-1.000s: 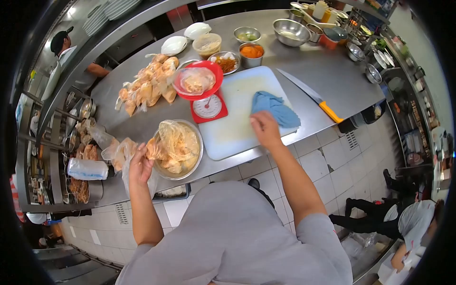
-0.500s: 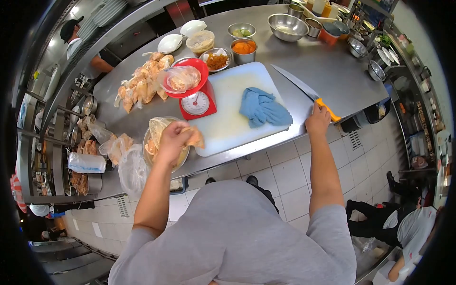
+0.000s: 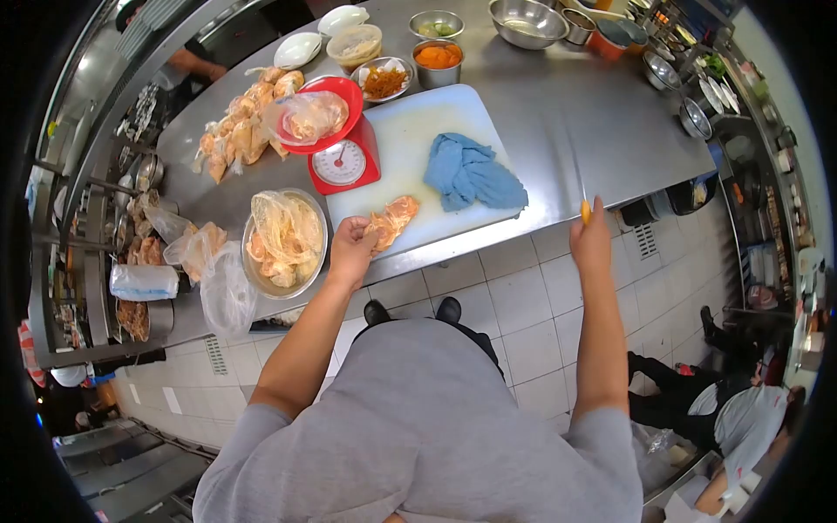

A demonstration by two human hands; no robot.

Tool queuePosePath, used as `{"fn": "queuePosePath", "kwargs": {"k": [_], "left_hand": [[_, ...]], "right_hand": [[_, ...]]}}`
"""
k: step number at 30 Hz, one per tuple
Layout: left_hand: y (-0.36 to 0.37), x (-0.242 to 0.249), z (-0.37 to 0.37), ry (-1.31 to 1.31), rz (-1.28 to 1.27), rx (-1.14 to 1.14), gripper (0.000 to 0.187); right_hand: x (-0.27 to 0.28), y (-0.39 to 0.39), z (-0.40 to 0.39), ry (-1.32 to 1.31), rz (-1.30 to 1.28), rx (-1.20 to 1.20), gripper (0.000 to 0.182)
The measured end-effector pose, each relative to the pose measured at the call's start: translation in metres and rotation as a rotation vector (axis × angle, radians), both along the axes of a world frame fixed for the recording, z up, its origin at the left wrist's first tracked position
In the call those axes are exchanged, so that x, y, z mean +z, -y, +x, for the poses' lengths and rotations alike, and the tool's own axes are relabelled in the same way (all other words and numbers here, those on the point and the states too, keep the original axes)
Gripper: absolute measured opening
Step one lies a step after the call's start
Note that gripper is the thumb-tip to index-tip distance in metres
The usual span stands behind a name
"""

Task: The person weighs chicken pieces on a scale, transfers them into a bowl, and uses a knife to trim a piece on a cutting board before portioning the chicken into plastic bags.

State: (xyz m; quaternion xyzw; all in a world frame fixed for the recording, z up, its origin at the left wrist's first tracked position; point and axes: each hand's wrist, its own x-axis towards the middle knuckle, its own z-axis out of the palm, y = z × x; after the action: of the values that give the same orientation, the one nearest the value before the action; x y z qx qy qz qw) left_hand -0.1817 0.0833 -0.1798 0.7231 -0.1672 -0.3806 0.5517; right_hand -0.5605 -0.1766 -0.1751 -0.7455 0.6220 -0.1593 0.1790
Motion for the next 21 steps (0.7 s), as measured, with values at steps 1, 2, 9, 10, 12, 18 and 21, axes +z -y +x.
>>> {"fn": "queuePosePath", "kwargs": {"k": [1,2,9,10,12,18,21], "left_hand": [[-0.003,0.0,0.0,-0.009,0.0,0.014,0.035],[-0.007,-0.001,-0.001,0.061,-0.009,0.003,0.034],[-0.018,0.004,-0.009,0.924,0.044,-0.175,0.04],[-0.017,0.009,-0.01,0.917,0.038,-0.177,0.04],[-0.016,0.014,-0.009,0.862,0.125,-0.283,0.04],[-0.014,0.006,-0.009,0.845,0.135,-0.29,0.034],[-0.015,0.001,-0.011,0.86,0.119,-0.271,0.032]], "right_hand": [[0.004,-0.031,-0.006,0.056,-0.069,0.073,0.065],[0.007,-0.062,-0.013,0.114,-0.138,0.146,0.067],[0.052,-0.209,-0.003,-0.026,0.07,0.666,0.066],[0.06,-0.216,0.005,-0.034,0.069,0.662,0.066],[0.077,-0.223,0.02,-0.188,0.165,0.707,0.064],[0.114,-0.213,0.023,-0.315,0.188,0.779,0.067],[0.126,-0.209,0.025,-0.368,0.18,0.811,0.073]]}}
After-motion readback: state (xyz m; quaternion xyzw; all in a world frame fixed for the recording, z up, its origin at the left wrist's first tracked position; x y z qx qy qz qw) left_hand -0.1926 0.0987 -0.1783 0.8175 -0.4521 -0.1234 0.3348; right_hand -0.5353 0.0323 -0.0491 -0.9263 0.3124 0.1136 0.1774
